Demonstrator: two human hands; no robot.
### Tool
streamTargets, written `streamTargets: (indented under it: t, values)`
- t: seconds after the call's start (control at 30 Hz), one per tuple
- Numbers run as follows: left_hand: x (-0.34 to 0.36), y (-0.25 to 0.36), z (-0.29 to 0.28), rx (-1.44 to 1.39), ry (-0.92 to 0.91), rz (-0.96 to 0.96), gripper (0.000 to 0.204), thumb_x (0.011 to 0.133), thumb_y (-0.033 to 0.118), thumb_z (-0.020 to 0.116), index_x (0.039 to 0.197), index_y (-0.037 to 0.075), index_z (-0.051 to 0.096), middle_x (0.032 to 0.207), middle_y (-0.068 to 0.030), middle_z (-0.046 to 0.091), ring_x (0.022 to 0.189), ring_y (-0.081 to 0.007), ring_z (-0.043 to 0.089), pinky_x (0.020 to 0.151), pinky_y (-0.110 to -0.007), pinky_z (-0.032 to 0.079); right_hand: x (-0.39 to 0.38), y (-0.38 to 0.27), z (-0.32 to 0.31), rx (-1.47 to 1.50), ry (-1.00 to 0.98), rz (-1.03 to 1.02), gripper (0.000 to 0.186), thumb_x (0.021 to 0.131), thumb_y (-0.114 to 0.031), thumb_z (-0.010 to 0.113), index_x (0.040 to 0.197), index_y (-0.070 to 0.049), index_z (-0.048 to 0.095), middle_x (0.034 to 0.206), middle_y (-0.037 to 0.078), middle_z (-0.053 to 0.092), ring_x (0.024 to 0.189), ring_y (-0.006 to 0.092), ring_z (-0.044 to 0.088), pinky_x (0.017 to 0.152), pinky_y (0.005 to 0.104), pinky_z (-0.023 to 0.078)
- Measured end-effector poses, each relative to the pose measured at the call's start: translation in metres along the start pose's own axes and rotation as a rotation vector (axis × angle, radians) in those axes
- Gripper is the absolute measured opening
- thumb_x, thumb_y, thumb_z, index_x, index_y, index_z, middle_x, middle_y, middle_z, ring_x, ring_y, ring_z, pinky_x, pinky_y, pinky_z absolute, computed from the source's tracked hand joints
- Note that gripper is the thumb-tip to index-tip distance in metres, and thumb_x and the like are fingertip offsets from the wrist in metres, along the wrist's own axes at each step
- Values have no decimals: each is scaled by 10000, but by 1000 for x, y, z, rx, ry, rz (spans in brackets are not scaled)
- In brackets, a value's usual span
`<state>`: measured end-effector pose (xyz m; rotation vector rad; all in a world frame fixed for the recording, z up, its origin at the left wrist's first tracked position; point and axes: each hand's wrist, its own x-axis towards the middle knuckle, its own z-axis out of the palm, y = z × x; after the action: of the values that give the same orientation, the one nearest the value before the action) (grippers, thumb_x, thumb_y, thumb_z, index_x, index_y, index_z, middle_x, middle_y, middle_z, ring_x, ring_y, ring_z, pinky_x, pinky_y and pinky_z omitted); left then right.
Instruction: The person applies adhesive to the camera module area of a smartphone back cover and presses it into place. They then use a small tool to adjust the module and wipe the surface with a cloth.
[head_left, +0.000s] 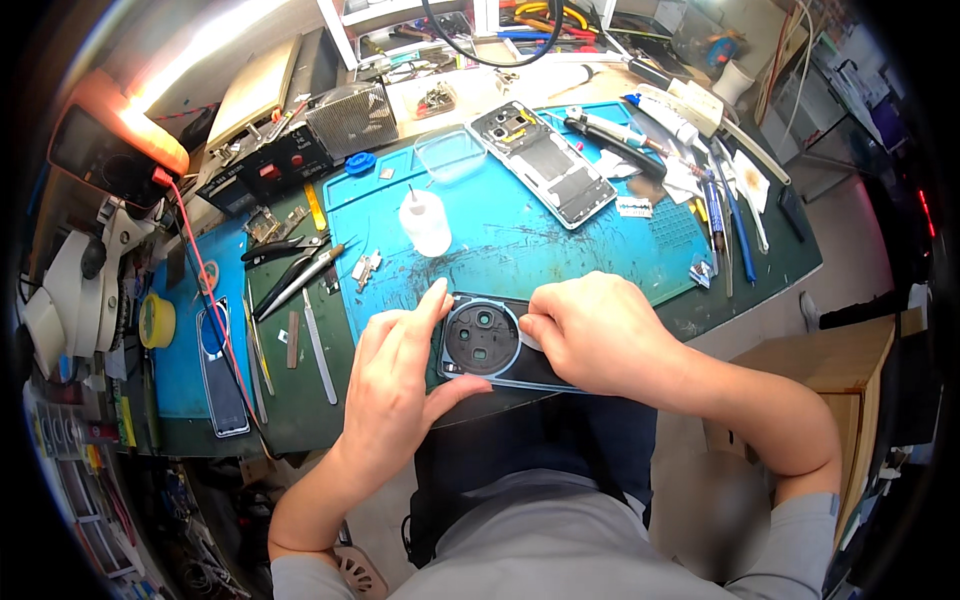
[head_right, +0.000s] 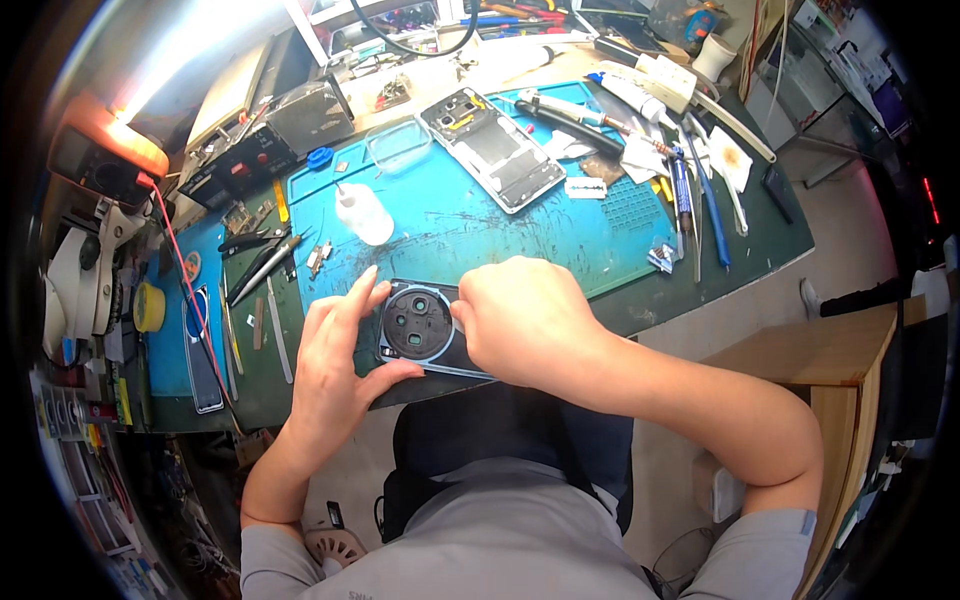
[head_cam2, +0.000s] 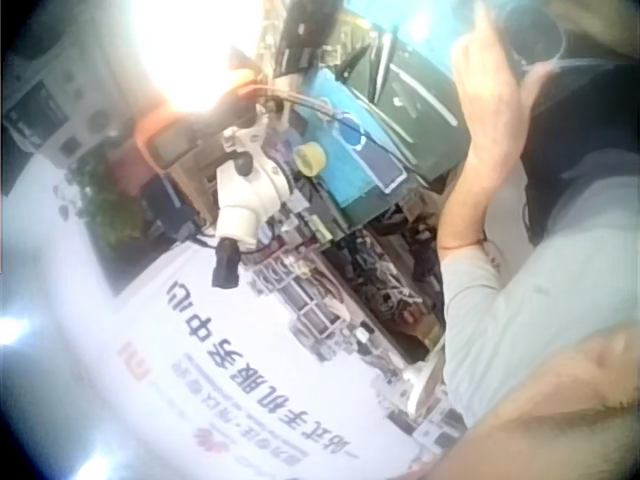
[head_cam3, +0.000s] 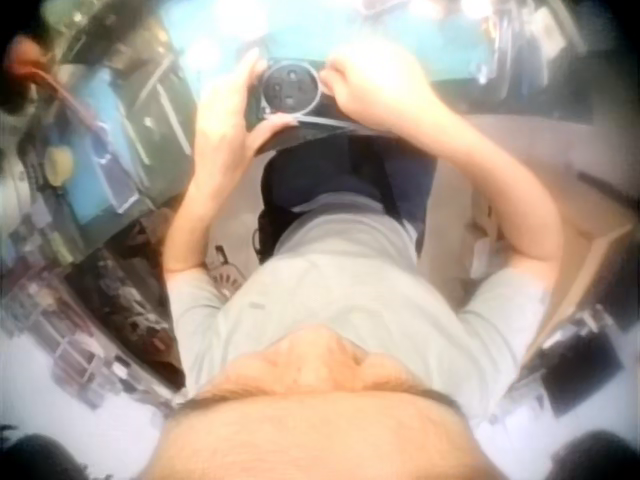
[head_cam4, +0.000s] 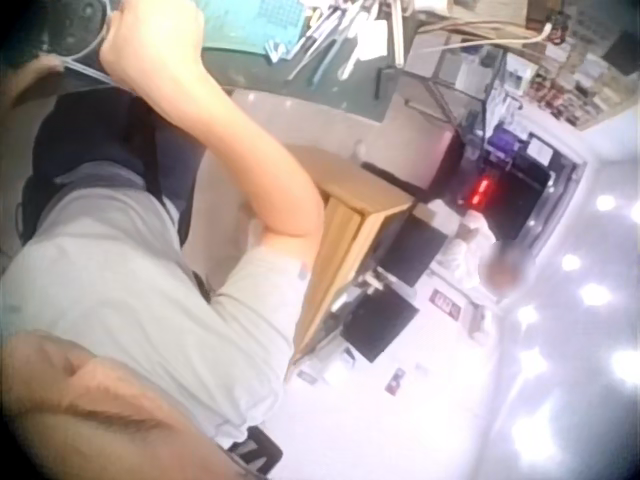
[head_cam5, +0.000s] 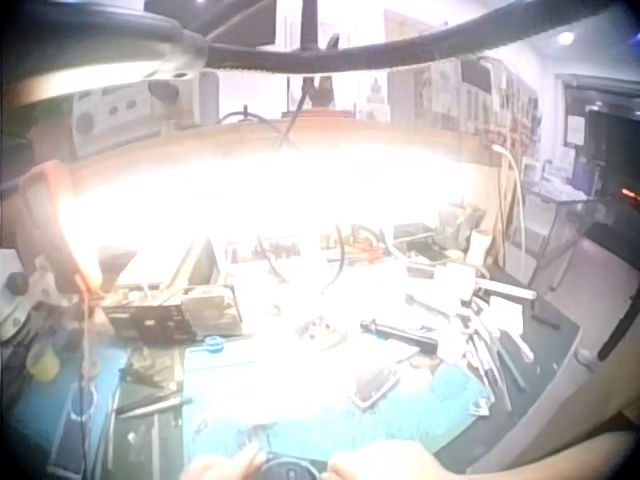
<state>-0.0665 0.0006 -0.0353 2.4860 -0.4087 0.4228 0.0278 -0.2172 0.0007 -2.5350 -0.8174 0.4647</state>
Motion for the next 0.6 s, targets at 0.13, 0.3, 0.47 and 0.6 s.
streamTargets:
  t: [0.13, 0.3, 0.47, 0.6]
  values:
    - [-1, 1, 0, 19, 6, 1, 993, 670, 243, 926, 1506, -52, 479, 1251, -125, 700, 1074, -292, 613, 968, -404, 502, 1, 0, 0, 6, -12, 26, 238, 952, -230, 659, 873, -24, 749, 771, 197, 707, 786, 409, 698, 740, 507, 539]
    - [-2, 0, 0, 16, 13, 10, 978, 680, 249, 920, 1502, -52, 483, 1242, -124, 701, 1078, -295, 613, 969, -408, 500, 2, 0, -2, 31, -24, -2, 268, 956, -227, 648, 852, -4, 755, 775, 232, 717, 815, 422, 723, 771, 516, 562]
    - [0, 0, 0, 1, -10, 25, 980, 679, 258, 921, 1503, -36, 480, 1260, -142, 674, 1095, -318, 602, 982, -423, 491, 3, 0, -9, 12, -76, -12, 266, 958, -236, 641, 871, -19, 765, 801, 217, 729, 847, 421, 724, 784, 521, 559]
    - [13, -1, -8, -41, -97, 70, 1038, 647, 280, 947, 1515, -15, 460, 1284, -159, 647, 1125, -343, 583, 1000, -438, 485, 7, -6, -18, -62, -154, 59, 298, 971, -301, 642, 905, -42, 772, 806, 202, 724, 831, 397, 710, 771, 503, 542]
